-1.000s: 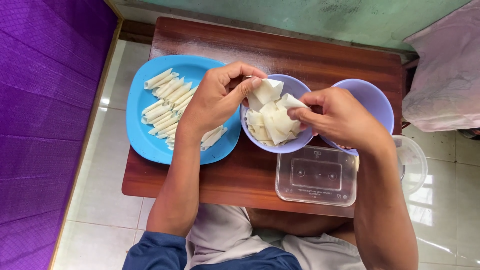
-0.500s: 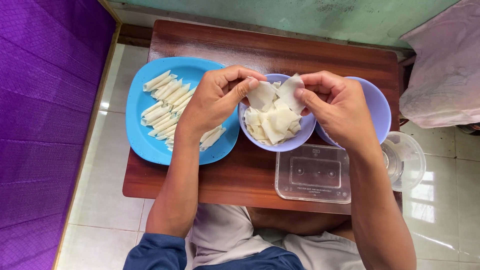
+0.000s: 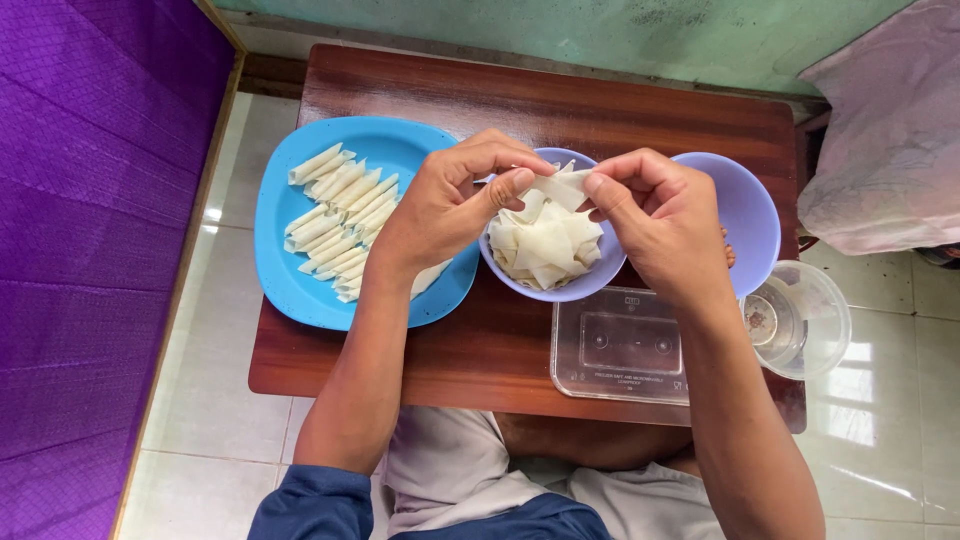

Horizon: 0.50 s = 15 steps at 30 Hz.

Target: Wrapping peanuts in small dough wrappers to create snacks

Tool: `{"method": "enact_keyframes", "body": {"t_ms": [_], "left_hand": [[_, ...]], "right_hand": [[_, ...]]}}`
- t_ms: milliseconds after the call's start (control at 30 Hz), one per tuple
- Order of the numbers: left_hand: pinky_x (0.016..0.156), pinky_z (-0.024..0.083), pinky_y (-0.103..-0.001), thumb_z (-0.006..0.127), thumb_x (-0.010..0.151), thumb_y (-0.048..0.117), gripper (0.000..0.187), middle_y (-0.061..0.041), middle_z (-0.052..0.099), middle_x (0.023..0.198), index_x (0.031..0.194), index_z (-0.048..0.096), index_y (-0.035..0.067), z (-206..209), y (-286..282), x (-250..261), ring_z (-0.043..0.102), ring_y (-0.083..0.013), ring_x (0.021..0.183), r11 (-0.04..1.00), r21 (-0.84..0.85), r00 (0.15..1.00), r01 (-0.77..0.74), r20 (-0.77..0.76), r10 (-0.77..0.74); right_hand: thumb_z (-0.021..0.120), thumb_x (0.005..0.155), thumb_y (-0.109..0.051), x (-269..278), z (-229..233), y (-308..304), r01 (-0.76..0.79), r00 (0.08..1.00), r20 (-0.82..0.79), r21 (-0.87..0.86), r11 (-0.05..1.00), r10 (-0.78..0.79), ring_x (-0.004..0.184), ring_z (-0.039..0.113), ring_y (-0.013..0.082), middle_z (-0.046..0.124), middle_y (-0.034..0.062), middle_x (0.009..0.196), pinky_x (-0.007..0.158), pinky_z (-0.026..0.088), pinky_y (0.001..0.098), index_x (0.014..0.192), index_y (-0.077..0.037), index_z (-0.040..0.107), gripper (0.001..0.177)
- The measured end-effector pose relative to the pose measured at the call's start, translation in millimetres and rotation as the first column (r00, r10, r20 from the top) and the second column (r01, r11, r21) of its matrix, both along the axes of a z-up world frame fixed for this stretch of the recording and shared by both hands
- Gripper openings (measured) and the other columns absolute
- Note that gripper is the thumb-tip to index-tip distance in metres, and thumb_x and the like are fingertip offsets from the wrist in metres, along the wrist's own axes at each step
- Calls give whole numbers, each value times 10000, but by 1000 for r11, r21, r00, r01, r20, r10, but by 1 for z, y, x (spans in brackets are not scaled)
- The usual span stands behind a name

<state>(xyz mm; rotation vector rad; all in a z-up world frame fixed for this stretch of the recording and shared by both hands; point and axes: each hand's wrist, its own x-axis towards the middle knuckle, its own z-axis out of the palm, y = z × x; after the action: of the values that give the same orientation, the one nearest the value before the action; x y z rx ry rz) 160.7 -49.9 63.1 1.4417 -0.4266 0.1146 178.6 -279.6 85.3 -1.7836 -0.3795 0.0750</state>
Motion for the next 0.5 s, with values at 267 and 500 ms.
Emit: {"method": "enact_keyframes", "body": {"t_ms": [267,500], "left_hand": [[843,657,-350,636,1036,146,173,-99,689,1125,1156,712,47,-10,2,2,719,-178,1008,999,-7,999,32,-25,-32],[832,675,-346,646,1015,78,154,-95,700,1055,1130,709,-3,-20,-3,5,731,-149,948,995,-69,995,68,-70,-73]], "right_hand": [[689,1024,-80,-3,0,-3,18,1000,-6,46,999,-18,835,718,148,734,156,931,773,635,289,1061,29,685,115],[663,968,14,-7,7,7,-170,985,-3,122,978,172,1075,689,218,640,199,1298,882,605,342,1200,29,548,260]]}}
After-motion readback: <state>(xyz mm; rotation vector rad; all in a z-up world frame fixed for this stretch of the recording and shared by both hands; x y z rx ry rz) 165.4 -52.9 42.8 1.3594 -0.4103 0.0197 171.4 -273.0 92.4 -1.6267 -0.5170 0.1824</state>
